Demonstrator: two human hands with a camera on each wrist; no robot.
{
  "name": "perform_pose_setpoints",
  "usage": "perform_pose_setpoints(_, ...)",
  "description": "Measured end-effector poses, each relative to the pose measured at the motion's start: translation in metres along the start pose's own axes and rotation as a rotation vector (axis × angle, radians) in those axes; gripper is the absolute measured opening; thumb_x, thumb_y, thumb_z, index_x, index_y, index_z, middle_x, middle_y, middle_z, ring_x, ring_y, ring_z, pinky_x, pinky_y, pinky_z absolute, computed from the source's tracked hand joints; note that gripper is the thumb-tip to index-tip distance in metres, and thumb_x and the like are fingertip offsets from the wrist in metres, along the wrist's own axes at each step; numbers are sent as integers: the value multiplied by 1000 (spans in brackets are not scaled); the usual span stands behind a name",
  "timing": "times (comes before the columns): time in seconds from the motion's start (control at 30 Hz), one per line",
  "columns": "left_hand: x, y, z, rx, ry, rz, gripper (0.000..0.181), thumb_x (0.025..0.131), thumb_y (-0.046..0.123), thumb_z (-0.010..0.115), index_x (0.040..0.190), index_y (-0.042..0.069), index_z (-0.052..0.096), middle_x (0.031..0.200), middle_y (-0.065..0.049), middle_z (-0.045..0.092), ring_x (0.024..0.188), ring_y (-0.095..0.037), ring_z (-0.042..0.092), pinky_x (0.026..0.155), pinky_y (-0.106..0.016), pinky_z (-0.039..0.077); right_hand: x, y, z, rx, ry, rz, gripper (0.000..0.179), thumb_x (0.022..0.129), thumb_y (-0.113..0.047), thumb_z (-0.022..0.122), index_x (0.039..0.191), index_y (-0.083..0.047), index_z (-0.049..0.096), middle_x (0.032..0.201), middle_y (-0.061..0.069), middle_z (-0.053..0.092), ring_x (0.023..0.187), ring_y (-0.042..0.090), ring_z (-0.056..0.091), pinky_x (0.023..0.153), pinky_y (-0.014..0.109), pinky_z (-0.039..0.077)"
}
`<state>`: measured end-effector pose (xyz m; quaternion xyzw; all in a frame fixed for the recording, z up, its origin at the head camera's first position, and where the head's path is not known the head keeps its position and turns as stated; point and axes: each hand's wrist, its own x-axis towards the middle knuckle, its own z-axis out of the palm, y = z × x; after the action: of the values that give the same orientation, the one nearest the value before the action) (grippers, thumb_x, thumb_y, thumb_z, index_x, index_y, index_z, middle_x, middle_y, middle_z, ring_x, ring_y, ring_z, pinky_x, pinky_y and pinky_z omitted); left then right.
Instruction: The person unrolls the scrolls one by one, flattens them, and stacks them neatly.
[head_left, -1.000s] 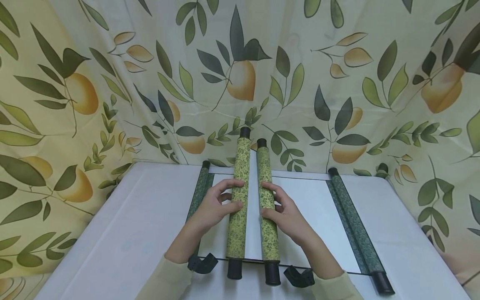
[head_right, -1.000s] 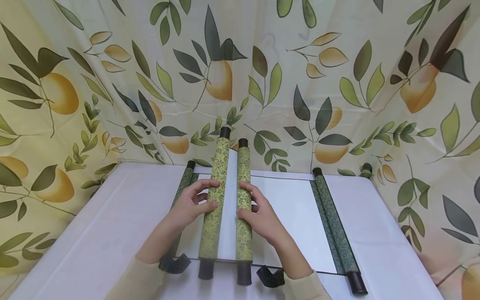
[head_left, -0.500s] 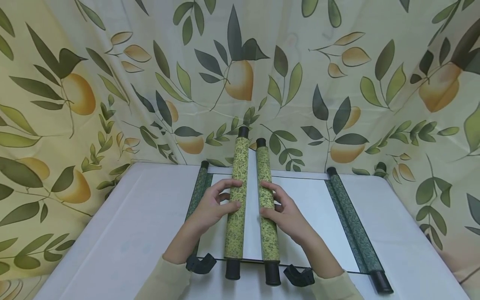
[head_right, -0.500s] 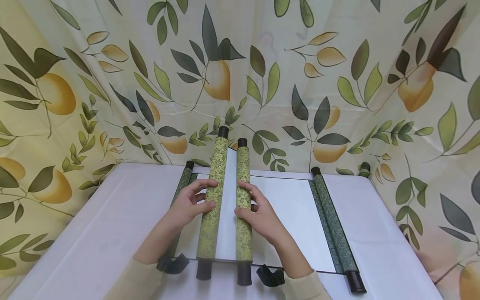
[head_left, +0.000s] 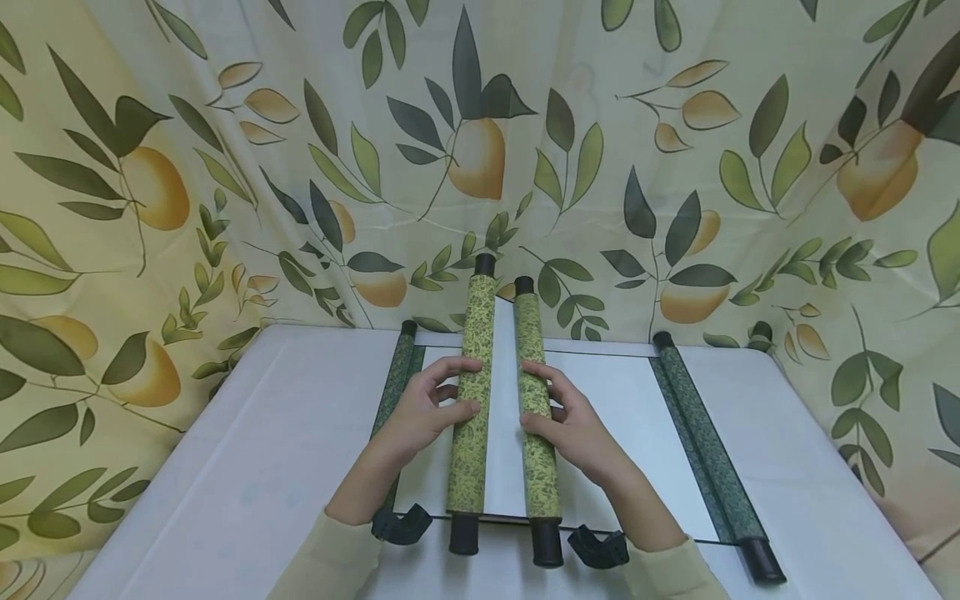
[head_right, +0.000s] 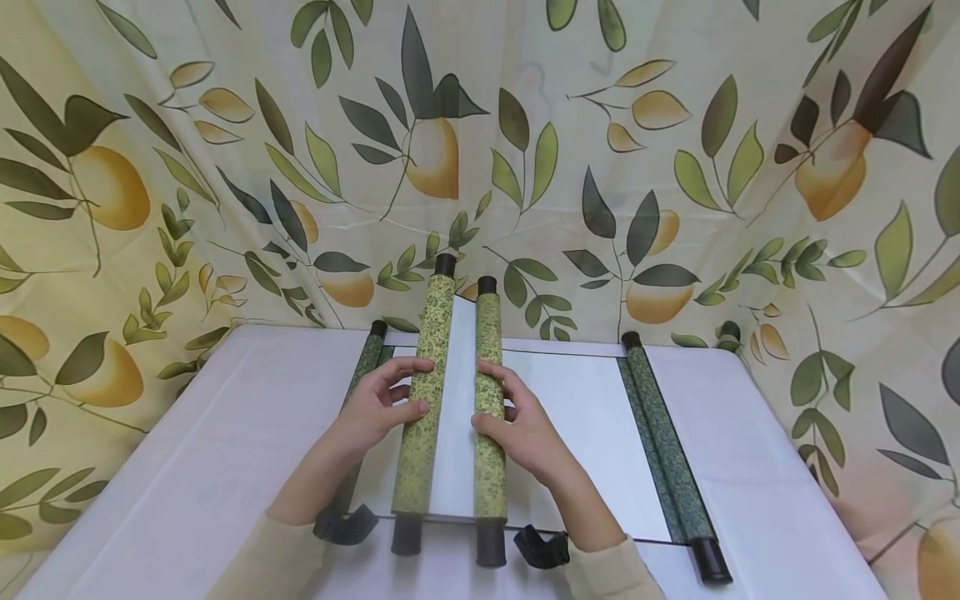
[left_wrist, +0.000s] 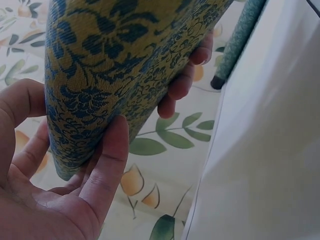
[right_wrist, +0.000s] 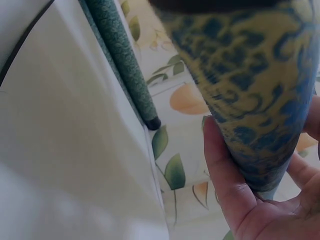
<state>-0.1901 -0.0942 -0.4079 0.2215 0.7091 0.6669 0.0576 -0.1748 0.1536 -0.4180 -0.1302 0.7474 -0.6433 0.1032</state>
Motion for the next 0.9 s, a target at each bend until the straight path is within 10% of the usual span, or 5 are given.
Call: perform_pose_setpoints(0.9, 4, -8, -7, -22, 16, 9, 47, 90, 5, 69, 135, 10, 57, 141, -7, 53, 137, -26, 44, 113, -49, 33, 4, 3, -5, -37, 44, 22, 64, 94, -10, 64, 150, -30, 39, 151, 19, 37, 117, 38, 59, 84, 42, 55)
